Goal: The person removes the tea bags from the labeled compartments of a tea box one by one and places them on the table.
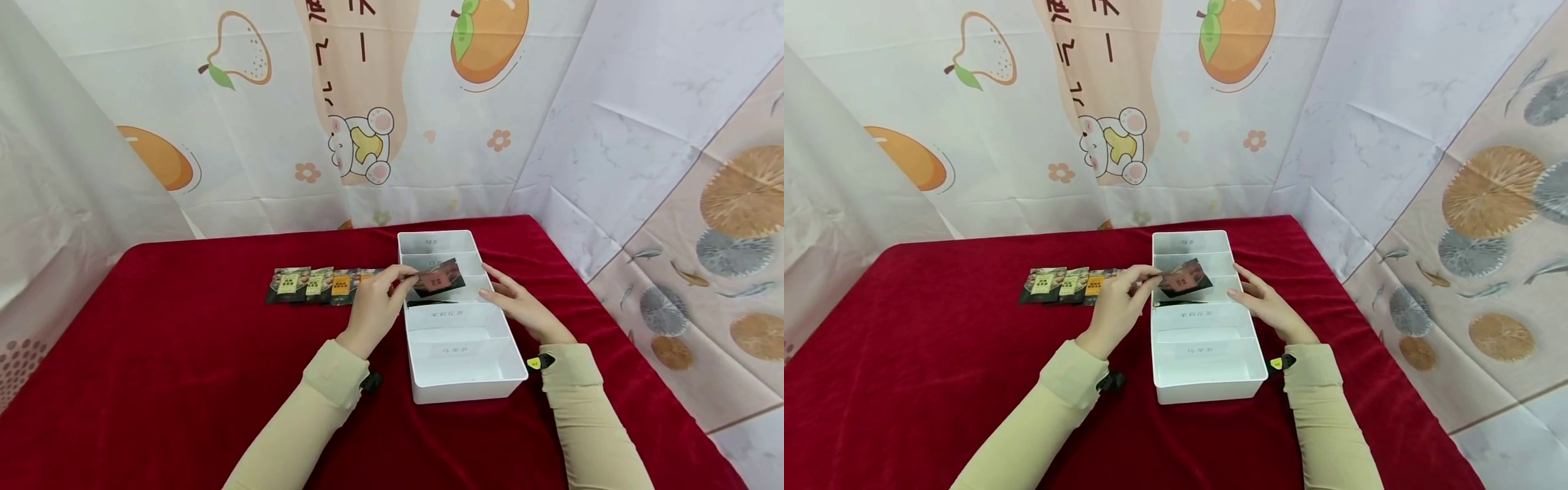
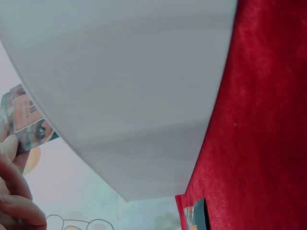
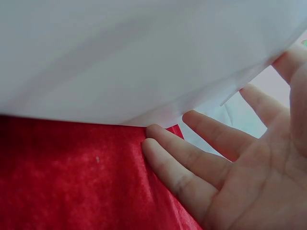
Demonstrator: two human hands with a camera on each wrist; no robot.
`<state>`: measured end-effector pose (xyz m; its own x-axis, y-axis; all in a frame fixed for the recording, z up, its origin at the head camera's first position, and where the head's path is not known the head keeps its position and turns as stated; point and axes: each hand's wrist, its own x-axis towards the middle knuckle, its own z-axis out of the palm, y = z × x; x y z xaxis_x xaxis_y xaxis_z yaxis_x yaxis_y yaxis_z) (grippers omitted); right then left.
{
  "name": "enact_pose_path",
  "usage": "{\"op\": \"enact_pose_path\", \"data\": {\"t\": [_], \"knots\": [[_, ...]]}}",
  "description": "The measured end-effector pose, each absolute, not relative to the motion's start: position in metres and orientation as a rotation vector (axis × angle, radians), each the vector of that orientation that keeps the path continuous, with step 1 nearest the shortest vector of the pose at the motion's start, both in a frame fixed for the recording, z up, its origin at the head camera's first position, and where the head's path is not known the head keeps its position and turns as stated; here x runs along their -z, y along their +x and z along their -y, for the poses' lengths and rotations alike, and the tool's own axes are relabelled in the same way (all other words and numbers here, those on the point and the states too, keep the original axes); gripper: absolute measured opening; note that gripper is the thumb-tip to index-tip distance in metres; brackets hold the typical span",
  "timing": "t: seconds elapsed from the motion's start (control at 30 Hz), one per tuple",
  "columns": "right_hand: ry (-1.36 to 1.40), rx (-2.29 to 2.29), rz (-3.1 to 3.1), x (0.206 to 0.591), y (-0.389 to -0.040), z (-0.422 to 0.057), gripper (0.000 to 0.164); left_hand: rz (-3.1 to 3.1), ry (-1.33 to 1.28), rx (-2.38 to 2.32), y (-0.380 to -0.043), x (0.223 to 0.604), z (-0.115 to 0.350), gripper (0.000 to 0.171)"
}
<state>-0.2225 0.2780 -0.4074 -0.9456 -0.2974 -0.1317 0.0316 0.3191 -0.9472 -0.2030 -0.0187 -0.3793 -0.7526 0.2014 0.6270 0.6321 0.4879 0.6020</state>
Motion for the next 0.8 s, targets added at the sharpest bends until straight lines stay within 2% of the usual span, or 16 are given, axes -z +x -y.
{"op": "enact_pose_path", "data": {"t": [0.4,0.8], "knots": [[-0.229,1.653,-2.319,0.409,-0.224,-0.279,0.071,2.115,-0.467,1.656,-0.199,0.363,0.034,0.02],[-0.222,1.671,-2.299,0.409,-0.224,-0.278,0.072,2.149,-0.283,1.792,-0.214,0.356,0.067,0.023]]}}
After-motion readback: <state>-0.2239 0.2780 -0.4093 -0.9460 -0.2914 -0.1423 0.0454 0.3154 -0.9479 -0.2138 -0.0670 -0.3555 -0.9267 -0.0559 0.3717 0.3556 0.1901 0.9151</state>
